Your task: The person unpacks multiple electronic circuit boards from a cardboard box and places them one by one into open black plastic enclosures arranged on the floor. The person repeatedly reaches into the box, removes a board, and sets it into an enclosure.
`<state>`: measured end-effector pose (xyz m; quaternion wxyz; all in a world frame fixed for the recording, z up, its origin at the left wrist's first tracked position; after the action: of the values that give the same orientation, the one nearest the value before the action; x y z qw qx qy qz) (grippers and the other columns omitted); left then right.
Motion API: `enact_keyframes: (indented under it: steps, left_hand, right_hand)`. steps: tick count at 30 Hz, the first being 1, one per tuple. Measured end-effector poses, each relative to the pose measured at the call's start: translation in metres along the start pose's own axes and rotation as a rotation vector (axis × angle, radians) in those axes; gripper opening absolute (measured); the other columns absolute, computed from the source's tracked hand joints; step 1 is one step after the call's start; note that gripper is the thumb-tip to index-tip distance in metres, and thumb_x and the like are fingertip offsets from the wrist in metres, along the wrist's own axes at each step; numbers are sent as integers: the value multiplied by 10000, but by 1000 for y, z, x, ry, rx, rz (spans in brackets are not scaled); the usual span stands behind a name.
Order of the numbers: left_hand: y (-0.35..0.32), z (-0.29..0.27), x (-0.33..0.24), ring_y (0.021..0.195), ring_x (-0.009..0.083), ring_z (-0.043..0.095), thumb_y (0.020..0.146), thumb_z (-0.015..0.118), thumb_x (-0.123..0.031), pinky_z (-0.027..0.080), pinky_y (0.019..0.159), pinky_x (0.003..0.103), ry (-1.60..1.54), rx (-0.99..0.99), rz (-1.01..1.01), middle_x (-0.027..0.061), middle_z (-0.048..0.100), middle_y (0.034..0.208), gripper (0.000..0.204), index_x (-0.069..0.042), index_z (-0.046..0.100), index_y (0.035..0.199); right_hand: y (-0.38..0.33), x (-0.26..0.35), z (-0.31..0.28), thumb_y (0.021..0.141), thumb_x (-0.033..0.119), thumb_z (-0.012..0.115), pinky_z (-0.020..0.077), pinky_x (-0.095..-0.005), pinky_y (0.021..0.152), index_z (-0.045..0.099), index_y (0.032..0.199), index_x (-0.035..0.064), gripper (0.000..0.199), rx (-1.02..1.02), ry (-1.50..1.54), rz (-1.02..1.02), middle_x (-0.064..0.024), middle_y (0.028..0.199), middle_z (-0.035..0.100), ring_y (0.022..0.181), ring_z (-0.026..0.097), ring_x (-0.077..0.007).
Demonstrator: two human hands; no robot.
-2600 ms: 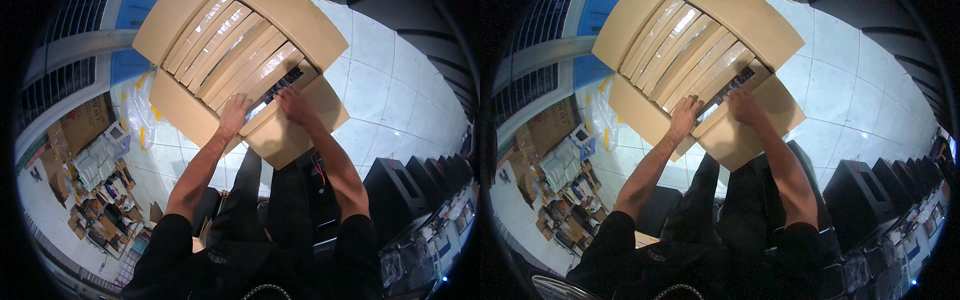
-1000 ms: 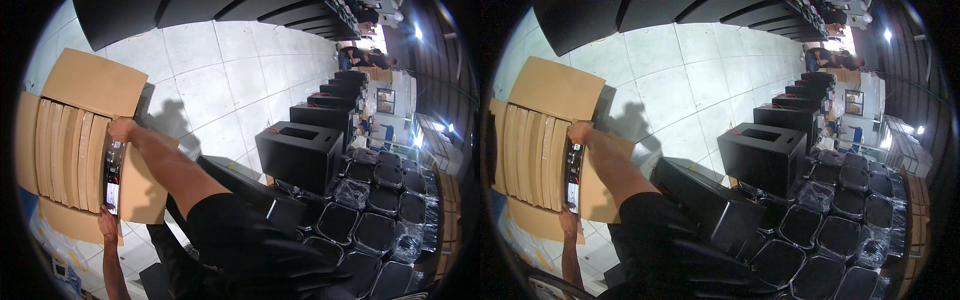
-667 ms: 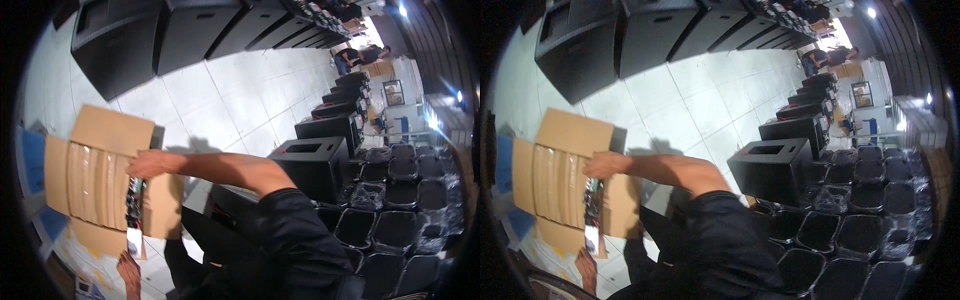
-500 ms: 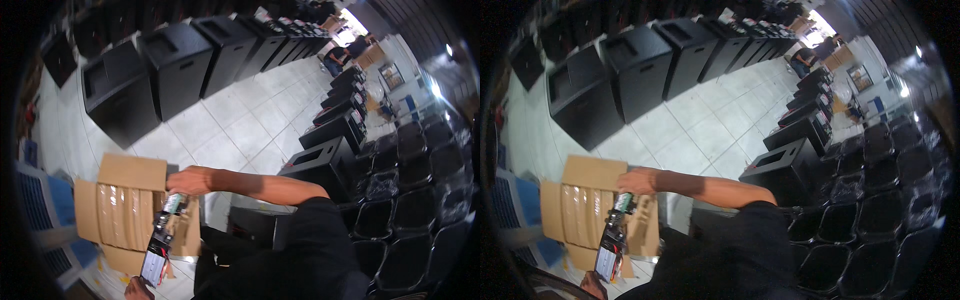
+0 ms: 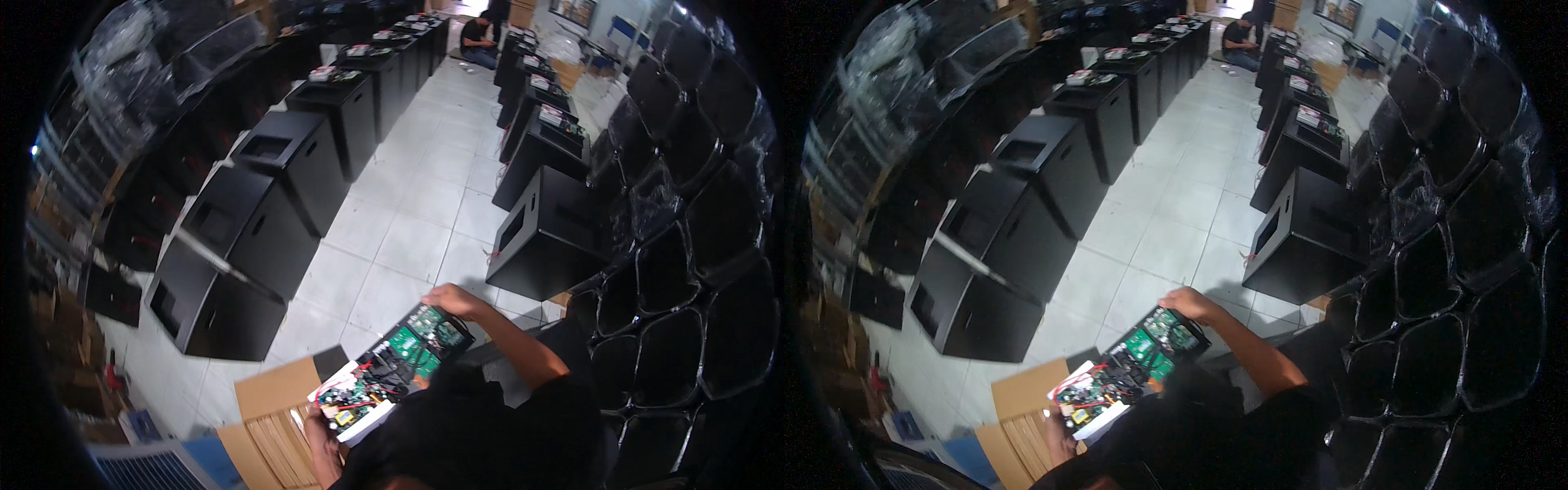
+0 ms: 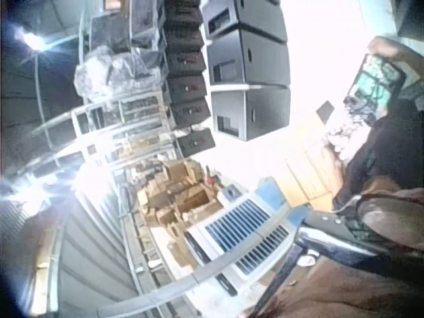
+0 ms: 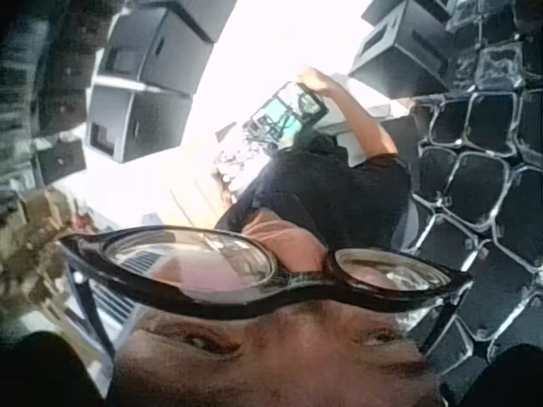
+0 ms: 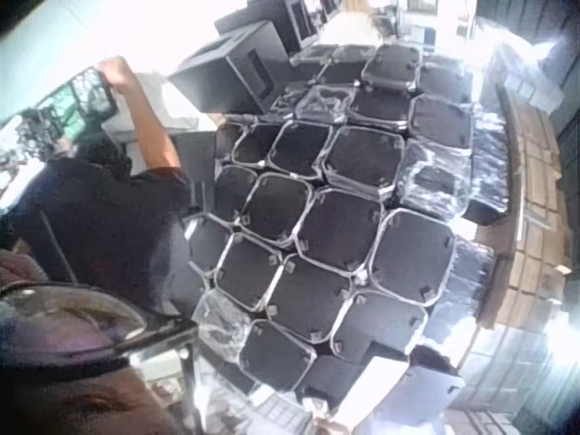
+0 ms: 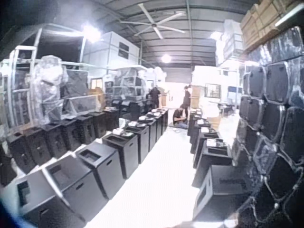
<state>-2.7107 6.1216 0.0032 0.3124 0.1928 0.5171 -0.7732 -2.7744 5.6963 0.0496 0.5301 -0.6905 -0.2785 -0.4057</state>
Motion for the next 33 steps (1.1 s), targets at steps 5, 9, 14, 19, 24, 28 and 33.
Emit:
enact_keyframes:
  steps: [5, 9, 14, 19, 24, 28, 33]
  left_hand:
    - [97, 128, -38, 890, 263, 632, 916, 493, -159, 518, 841, 396, 92, 36, 41, 140, 657, 988, 247, 30, 607, 1027]
    - [161, 268, -56, 959, 244, 600, 887, 441, -88, 503, 884, 396, 202, 154, 0, 139, 627, 1019, 270, 24, 603, 1071]
    - [243, 390, -56, 912, 233, 609, 961, 511, -157, 498, 861, 383, 214, 282, -40, 107, 627, 989, 188, 7, 581, 1018]
    - [309, 514, -6, 967, 249, 599, 996, 411, -202, 469, 906, 404, 409, 536, -215, 123, 633, 1046, 286, -2, 583, 1107]
    - [309, 655, 57, 968, 245, 565, 1007, 382, -209, 465, 899, 411, 675, 711, -361, 93, 570, 1046, 231, -48, 489, 1134]
    - [316, 739, 123, 968, 198, 564, 989, 396, -138, 456, 882, 404, 823, 917, -385, 90, 582, 1059, 225, -51, 498, 1169]
    - [308, 819, 196, 957, 182, 573, 934, 421, -84, 499, 764, 372, 1172, 934, -477, 59, 580, 1042, 310, -105, 498, 1234]
  right_hand:
    - [31, -3, -93, 907, 351, 606, 481, -309, 691, 677, 914, -22, 380, -237, 185, 164, -66, 787, 652, 750, 602, -134]
    - [45, -5, -178, 910, 375, 602, 494, -289, 747, 664, 1023, -20, 415, -360, 564, 148, -72, 921, 675, 822, 631, -148]
    - [72, -7, -251, 938, 387, 549, 480, -325, 765, 668, 1024, -31, 444, -591, 523, 49, -82, 945, 682, 817, 620, -160]
    - [56, -28, -329, 918, 429, 566, 485, -317, 748, 680, 958, -58, 502, -933, 569, 204, -108, 924, 687, 796, 628, -164]
    - [16, -78, -412, 872, 483, 604, 472, -370, 858, 663, 993, -92, 591, -1091, 740, 353, -211, 1022, 665, 947, 641, -252]
    - [-12, -132, -473, 923, 497, 530, 491, -355, 782, 656, 1018, -57, 576, -1430, 511, 375, -129, 939, 676, 832, 631, -207]
    - [-28, -131, -554, 881, 608, 478, 311, -363, 1059, 532, 1232, -109, 800, -1374, 551, 422, -250, 1325, 508, 1282, 444, -321]
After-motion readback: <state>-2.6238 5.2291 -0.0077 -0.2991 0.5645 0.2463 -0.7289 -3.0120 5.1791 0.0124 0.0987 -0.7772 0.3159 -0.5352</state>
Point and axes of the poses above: each hand's wrist, its own y-axis towards the middle knuckle, its own z-axis out of the palm, x = y × z, the point moved 2 cm from there along y, towards the middle knuckle
